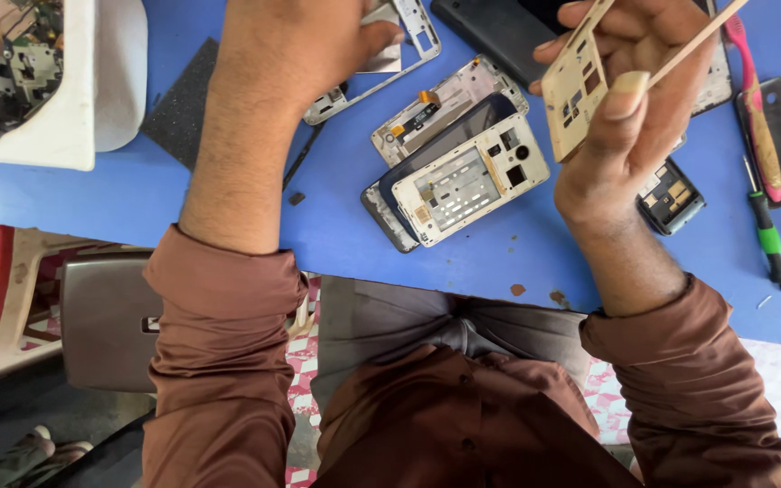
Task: The person disassembles multiple smartphones on a blue workbench. They remove back covers, separate frames, and extract internal components such as batteries and circuit boards. The person handles each phone one at a time, placing removed parts on the table.
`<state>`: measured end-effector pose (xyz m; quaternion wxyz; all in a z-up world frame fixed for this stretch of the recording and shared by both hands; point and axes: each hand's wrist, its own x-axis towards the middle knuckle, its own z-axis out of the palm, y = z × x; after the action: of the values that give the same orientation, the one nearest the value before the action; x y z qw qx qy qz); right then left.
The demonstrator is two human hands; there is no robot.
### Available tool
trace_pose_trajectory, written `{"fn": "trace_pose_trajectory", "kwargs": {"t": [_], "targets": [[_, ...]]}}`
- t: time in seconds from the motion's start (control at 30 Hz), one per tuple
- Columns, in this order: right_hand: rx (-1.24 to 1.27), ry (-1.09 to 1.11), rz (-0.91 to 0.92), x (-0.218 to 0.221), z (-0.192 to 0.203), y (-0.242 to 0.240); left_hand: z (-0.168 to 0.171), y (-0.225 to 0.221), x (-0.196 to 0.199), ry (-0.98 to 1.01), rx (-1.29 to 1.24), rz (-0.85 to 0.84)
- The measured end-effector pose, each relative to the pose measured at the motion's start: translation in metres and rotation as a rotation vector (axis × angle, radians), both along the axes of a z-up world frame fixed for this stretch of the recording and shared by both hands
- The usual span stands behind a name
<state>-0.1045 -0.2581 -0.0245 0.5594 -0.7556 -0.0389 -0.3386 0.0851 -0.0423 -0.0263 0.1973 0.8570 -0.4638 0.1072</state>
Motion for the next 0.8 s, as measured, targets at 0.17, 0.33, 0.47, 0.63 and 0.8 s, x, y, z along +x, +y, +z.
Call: {"fn": "trace_pose_trajectory", "kwargs": {"t": [0.17,0.33,0.47,0.63,0.8], "targets": [[-0.167,0.061,-0.066,0.004,-0.003,-0.005,0.005,-0.015,-0.010,0.301,0.101,-0.107],[-0.162,0.101,-0.148,-0.002,-0.002,-0.006,0.015,-0.024,-0.018,0.138,0.087,-0.195],[-0.142,0.061,-0.180,0.001,0.001,-0.006,0.017,-0.028,-0.020,0.204,0.334,-0.107],[-0.122,0.059,-0.170,0.001,0.003,-0.004,0.010,-0.028,-0.020,0.136,0.174,-0.108],[-0.125,0.046,-0.143,0.002,0.003,-0.003,0.008,-0.024,-0.017,0.258,0.198,-0.078]]}}
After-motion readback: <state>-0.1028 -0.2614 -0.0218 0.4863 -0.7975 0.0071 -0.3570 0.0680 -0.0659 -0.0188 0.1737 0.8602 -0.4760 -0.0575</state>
